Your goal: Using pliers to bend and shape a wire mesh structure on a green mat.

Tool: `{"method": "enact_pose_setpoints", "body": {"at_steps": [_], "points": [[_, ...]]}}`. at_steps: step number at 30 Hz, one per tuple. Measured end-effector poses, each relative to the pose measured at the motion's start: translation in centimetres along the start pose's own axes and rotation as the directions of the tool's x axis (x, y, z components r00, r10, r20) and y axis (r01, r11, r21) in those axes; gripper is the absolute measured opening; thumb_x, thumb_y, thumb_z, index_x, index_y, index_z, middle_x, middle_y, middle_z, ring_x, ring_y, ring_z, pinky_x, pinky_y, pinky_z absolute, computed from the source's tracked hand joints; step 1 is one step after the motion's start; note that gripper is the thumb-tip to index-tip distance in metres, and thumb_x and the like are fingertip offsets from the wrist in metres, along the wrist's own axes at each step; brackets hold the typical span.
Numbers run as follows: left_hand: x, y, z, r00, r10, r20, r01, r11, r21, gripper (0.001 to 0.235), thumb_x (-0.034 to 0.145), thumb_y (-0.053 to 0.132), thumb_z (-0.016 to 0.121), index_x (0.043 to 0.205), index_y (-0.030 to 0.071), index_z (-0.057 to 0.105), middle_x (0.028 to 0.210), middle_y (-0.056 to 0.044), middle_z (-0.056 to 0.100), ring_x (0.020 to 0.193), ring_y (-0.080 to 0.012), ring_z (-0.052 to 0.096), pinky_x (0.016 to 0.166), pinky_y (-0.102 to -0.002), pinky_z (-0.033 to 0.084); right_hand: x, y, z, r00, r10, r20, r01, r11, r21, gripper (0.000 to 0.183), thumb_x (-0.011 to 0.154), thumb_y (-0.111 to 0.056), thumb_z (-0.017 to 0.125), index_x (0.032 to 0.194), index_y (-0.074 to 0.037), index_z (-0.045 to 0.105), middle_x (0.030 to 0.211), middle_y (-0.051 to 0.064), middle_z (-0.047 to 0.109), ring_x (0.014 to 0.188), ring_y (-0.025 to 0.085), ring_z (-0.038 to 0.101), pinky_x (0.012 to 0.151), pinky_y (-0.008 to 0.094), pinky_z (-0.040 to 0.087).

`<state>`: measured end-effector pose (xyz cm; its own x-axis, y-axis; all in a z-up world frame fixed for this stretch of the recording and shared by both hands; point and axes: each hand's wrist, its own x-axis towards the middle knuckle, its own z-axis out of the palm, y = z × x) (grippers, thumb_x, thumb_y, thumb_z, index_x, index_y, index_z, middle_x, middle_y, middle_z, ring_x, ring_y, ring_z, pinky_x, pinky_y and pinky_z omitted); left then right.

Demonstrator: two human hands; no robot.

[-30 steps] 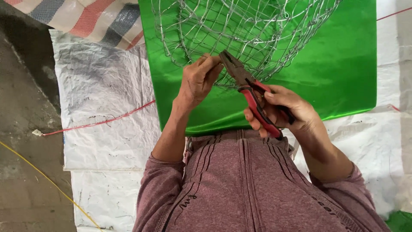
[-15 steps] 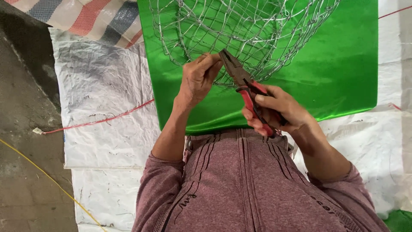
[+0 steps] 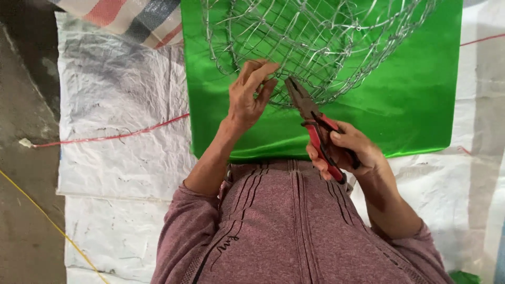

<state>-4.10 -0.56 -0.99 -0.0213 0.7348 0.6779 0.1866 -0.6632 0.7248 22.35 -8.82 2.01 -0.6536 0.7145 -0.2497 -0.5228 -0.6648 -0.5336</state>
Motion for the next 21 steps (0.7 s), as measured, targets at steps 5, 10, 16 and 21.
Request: {"method": "enact_pose_setpoints", "body": {"at_steps": [5, 10, 16, 21], "points": [[-1.2, -0.8, 0.7, 0.992, -0.06, -0.109, 0.051, 0.995, -0.081, 0.03, 0.099, 0.008, 0.07, 0.12, 0.009, 0.049, 0.11, -0.009, 0.062, 0.074, -0.0179, 0.065, 0.054, -0.027, 0.053, -0.2, -0.4, 0.6, 0.997, -0.044, -0.057, 0.042, 0.999, -0.033, 0.04, 0.098, -0.015, 0.068, 0.121, 0.011, 0.049, 0.084, 0.039, 0.061, 0.061, 0.051, 0.071, 0.041, 0.064, 0.06], [-1.3, -0.7, 0.5, 0.951, -0.3, -0.079, 0.277, 0.936, -0.218, 0.035, 0.094, 0.022, 0.08, 0.111, 0.012, 0.052, 0.078, -0.003, 0.063, 0.058, -0.0116, 0.055, 0.05, -0.025, 0.041, 0.4, -0.7, 2.2, 0.994, -0.079, -0.074, 0.074, 0.995, -0.064, 0.029, 0.097, -0.012, 0.065, 0.11, 0.011, 0.054, 0.087, 0.039, 0.066, 0.072, 0.057, 0.074, 0.048, 0.07, 0.06], [-2.3, -2.2, 0.8, 0.931, -0.366, -0.016, 0.362, 0.925, -0.116, 0.021, 0.093, 0.026, 0.08, 0.099, 0.01, 0.067, 0.068, -0.008, 0.066, 0.053, -0.0154, 0.057, 0.047, -0.028, 0.044, 0.7, -0.6, 3.1, 0.992, -0.091, -0.083, 0.087, 0.995, -0.056, 0.026, 0.098, -0.007, 0.061, 0.113, 0.013, 0.052, 0.09, 0.039, 0.065, 0.077, 0.06, 0.072, 0.049, 0.072, 0.06], [-1.7, -1.9, 0.5, 0.956, -0.294, 0.016, 0.295, 0.955, -0.03, 0.019, 0.097, 0.031, 0.073, 0.099, 0.013, 0.065, 0.067, -0.01, 0.067, 0.051, -0.0253, 0.061, 0.048, -0.034, 0.047, 0.9, -0.4, 1.9, 0.988, -0.105, -0.11, 0.098, 0.993, -0.071, 0.03, 0.098, -0.01, 0.062, 0.115, 0.012, 0.052, 0.088, 0.038, 0.063, 0.071, 0.056, 0.072, 0.047, 0.07, 0.059]]}}
